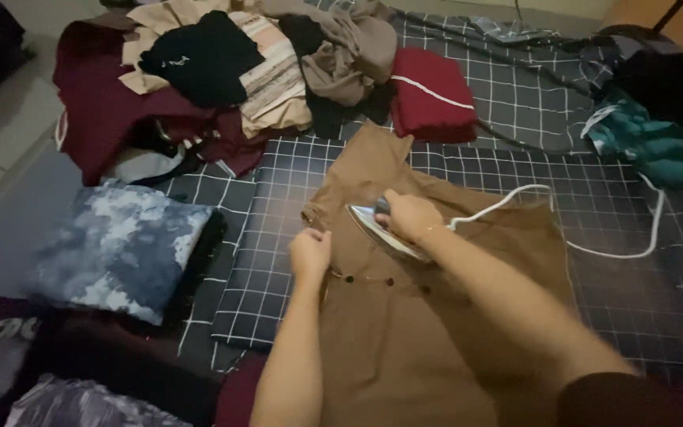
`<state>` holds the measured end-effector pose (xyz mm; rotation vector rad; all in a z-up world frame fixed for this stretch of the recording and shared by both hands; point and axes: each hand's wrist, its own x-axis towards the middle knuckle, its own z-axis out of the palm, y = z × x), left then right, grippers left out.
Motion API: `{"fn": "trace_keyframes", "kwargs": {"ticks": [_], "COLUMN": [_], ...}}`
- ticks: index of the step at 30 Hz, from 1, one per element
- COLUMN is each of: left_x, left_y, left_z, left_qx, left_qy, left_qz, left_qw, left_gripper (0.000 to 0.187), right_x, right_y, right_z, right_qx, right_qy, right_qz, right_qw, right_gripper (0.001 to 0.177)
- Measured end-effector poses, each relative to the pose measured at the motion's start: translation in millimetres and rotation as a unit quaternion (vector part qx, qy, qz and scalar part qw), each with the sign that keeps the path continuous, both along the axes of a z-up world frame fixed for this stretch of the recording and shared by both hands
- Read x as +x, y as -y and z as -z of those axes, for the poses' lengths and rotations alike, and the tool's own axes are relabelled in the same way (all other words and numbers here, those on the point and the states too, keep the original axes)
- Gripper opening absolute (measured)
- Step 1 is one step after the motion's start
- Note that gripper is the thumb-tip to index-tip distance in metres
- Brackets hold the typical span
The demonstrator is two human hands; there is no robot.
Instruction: Iron and fold a brown button-down garment on a bed.
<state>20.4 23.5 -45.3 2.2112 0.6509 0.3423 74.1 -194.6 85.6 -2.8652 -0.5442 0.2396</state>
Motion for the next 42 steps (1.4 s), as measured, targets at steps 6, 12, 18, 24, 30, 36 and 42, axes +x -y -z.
{"fn": "trace_keyframes", "kwargs": {"ticks": [6, 12, 18, 24, 30, 36, 42], "left_x": [-5, 42, 35, 51, 72, 88, 134], "left_y": [15, 10, 27, -2, -28, -53, -78], "left_z": [-24, 102, 48, 52, 55, 18, 135], "left_qx": [0.050, -0.178, -0.596, -0.417, -0.499, -0.605, -0.619], "left_qy": [-0.072, 0.022, 0.071, 0.023, 0.009, 0.030, 0.045], "left_qz": [0.037, 0.017, 0.047, 0.021, -0.008, -0.052, -0.054], "left_qw": [0.995, 0.984, 0.799, 0.908, 0.867, 0.794, 0.782], "left_gripper": [0.032, 0.024, 0.040, 0.048, 0.030, 0.014, 0.016], "right_x": [-28, -43, -42, -62, -83, -62, -73], "right_y": [79, 99, 103, 59, -65, -102, -90], "right_z": [8, -19, -15, 10, 54, 159, 129], "right_qx": [-0.102, -0.096, -0.097, 0.006, 0.145, 0.110, 0.080], "right_qy": [-0.101, -0.033, -0.026, 0.283, 0.037, 0.055, -0.009], "right_qz": [-0.077, 0.034, 0.032, -0.100, -0.034, 0.027, -0.033], "right_qw": [0.987, 0.994, 0.994, 0.954, 0.988, 0.992, 0.996], "right_gripper": [0.032, 0.041, 0.044, 0.047, 0.030, 0.020, 0.022]}}
